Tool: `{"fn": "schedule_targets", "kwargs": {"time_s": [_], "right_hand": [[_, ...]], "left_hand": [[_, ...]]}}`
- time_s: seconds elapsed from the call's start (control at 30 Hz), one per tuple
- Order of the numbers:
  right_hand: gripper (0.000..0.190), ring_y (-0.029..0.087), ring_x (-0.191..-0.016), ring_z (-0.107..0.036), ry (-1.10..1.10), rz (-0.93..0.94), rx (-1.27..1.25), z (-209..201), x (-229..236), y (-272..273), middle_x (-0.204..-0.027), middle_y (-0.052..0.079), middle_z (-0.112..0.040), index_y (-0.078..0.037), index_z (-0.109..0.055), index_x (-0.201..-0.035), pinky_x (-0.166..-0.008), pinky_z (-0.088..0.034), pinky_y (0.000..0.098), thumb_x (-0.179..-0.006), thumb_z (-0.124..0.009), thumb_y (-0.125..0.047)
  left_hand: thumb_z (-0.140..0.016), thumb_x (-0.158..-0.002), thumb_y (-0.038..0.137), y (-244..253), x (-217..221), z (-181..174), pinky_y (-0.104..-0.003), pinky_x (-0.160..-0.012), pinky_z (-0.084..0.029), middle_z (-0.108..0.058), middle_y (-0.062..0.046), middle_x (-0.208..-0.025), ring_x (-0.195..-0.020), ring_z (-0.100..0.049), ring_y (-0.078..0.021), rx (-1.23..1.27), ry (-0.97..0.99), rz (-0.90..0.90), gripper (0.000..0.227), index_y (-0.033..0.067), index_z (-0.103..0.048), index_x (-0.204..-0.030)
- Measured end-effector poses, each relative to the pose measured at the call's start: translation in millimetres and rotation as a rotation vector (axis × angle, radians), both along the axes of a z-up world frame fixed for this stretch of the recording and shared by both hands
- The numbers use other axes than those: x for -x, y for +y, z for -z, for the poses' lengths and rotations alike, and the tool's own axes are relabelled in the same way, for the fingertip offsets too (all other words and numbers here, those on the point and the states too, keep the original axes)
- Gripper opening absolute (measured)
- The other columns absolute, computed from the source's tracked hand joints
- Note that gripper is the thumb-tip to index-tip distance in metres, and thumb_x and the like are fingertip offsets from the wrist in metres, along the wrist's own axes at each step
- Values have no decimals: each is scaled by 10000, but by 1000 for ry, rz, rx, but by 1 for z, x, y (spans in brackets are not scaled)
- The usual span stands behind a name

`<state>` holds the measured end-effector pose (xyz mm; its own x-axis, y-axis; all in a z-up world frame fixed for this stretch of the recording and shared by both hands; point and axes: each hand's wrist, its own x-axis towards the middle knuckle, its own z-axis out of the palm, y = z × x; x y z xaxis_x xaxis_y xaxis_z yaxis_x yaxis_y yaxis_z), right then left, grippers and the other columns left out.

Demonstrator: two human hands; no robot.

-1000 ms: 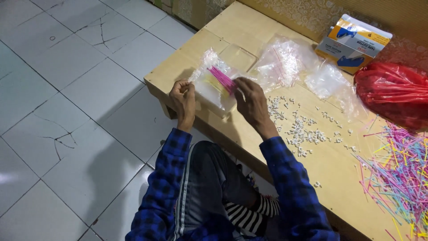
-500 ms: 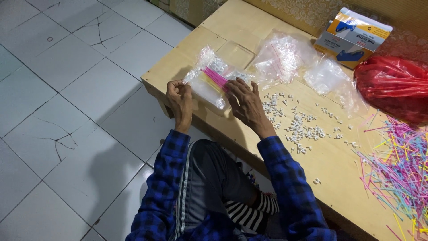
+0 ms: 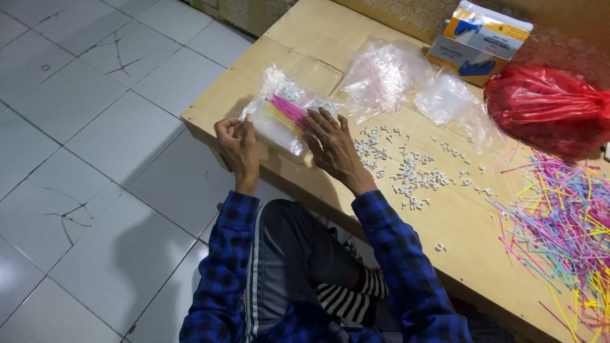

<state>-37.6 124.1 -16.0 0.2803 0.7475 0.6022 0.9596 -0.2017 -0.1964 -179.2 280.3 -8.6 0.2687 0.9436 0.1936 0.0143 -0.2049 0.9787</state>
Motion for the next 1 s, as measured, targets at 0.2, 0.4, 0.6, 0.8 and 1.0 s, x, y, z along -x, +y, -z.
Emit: {"fn": "schedule_targets", "kwargs": {"time_s": [0.2, 0.4, 0.6, 0.8, 1.0], "right_hand": [[350, 350, -1296, -587, -48, 18, -178, 10, -15, -8, -1319, 138, -642, -126, -630, -1343, -1057, -432, 469, -1016, -632, -249], [183, 289, -1064, -693, -43, 172, -254, 52, -76, -35, -1061, 79, -698, -111, -700, -1141, -947, -516, 395, -1029, -656, -248], [318, 420, -1090, -684, 67, 286, -34, 57, -126, -59, -1176, 204, -671, -64, -632, -1245, -879, -569, 495, -964, -723, -182], [601, 588, -1227, -559, 234, 361, 255, 32, -141, -55, -1495, 344, -450, -30, -415, -1532, -935, -535, 664, -987, -634, -158], [539, 465, -1176, -606, 192, 493, 444, 64, -171, -44, -1343, 158, -586, -268, -446, -1535, -865, -569, 615, -1018, -585, -332]], "left_hand": [[-618, -1044, 466, -28, 0, -2, -675, -1103, -391, -444, -293, -1441, -1350, -479, -542, -360, -28, -123, 587, 69, -361, -1392], [-560, -1031, 152, -82, -21, -11, -461, -994, -520, -592, -110, -1132, -1140, -614, -291, -719, -232, 93, 202, 78, -549, -1219], [-607, -992, 71, -129, -70, -2, -490, -958, -575, -702, -183, -1111, -1140, -671, -404, -667, -52, 631, 158, 74, -668, -1138], [-512, -921, -46, -103, -162, 75, -639, -892, -570, -631, -332, -1179, -1133, -628, -553, -901, 64, 683, 388, 8, -525, -1305], [-637, -809, 126, -97, -176, 49, -507, -953, -538, -555, -139, -1338, -1208, -584, -333, -865, 669, 740, 499, 93, -521, -1293]]}}
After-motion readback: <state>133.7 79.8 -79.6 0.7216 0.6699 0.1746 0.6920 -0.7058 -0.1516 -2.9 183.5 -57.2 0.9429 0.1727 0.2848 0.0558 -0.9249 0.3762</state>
